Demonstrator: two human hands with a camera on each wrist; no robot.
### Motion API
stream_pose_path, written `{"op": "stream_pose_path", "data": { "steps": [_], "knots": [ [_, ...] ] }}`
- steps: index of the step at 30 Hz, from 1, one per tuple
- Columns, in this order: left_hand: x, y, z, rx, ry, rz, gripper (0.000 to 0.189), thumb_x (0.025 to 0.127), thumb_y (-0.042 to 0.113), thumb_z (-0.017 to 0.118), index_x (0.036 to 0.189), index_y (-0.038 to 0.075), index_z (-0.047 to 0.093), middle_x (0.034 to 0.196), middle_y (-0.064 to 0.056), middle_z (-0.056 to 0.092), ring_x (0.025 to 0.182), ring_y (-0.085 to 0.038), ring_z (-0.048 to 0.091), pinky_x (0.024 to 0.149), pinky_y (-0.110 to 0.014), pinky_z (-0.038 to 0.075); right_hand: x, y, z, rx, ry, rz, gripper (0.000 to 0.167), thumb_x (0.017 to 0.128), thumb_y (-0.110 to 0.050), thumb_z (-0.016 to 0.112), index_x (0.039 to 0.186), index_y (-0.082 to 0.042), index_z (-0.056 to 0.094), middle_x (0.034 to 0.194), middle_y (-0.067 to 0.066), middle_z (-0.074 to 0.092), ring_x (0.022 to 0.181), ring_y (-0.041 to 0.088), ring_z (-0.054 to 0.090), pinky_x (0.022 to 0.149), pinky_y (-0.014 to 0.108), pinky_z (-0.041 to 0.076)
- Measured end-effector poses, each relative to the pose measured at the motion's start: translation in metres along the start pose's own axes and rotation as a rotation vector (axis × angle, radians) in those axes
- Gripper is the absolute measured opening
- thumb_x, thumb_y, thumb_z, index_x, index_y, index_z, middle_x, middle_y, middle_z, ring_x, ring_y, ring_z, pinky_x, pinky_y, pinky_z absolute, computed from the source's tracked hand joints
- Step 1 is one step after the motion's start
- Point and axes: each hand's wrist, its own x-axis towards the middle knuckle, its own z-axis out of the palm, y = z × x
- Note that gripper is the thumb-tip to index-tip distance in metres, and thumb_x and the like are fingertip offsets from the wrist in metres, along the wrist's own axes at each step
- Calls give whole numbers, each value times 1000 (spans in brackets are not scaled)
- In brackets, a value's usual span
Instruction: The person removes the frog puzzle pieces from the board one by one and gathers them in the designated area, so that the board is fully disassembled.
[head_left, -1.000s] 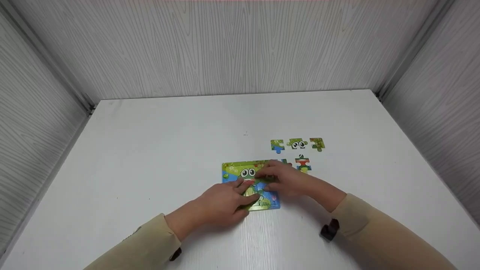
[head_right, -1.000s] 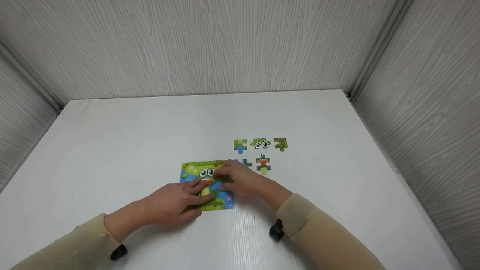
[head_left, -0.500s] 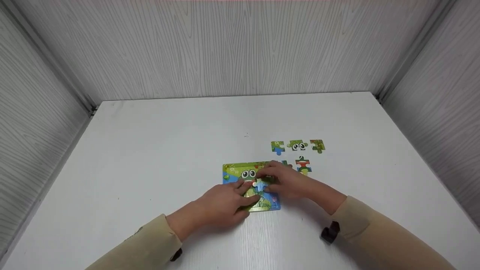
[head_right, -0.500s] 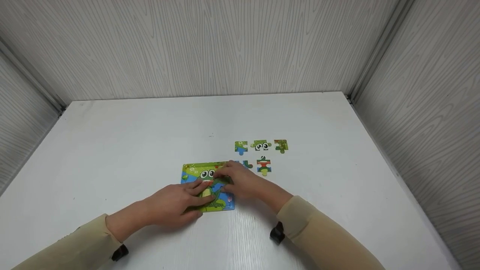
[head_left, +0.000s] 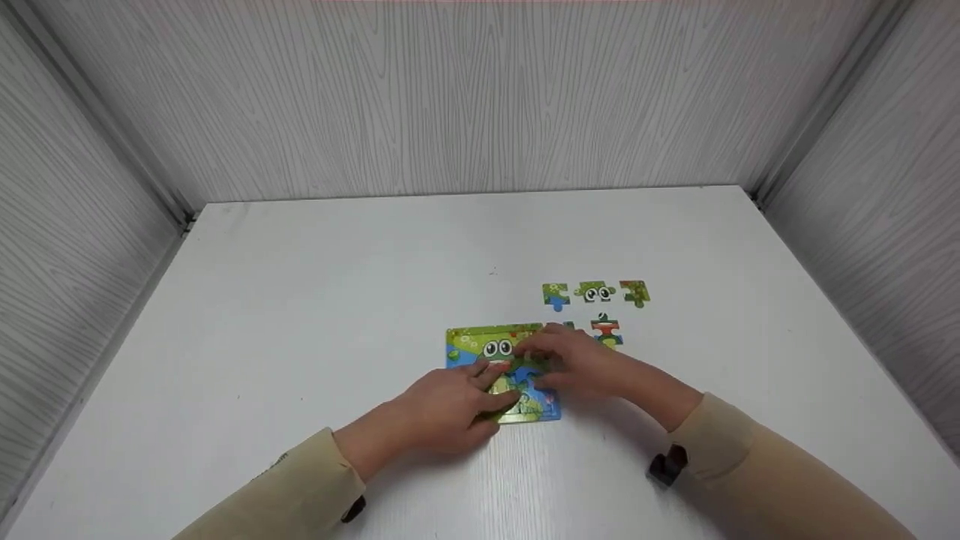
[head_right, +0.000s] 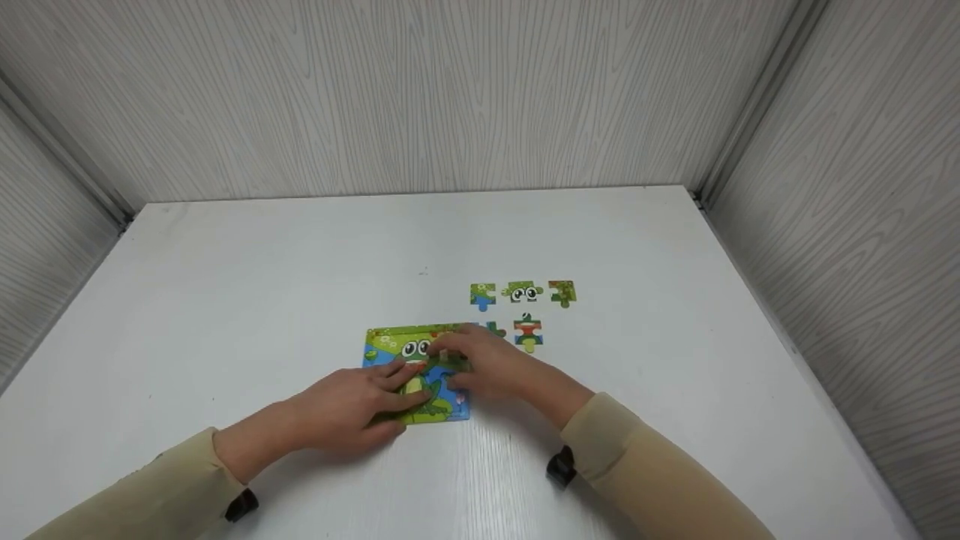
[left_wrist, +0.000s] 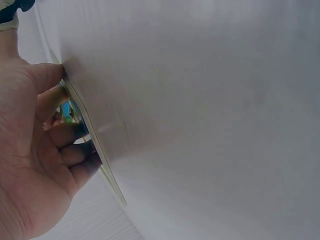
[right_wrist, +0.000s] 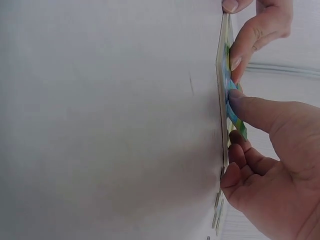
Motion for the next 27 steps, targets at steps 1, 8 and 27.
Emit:
{"op": "stream_pose_path", "data": {
  "steps": [1,8,27],
  "knots": [
    [0,0,0,3,0,1,50,110,40,50,159,31,52,170,-8,33,154,-35,37,118,-51,42,0,0,0,0,0,3,46,97,-16,80,142,-18,66,121,0,61,109,21,57,96,44,52],
    [0,0,-1,3,-7,0,50,110,40,49,159,31,52,171,-8,33,154,-35,37,117,-51,43,-1,0,2,19,-1,44,48,98,-17,80,143,-24,66,115,-5,61,105,17,55,91,39,51],
    [1,0,-1,16,-9,-4,50,110,40,49,159,32,52,170,-8,35,154,-35,37,116,-51,45,-7,4,2,12,53,61,51,94,-22,84,142,-20,65,103,-6,62,94,16,56,82,33,51]
  ]
}}
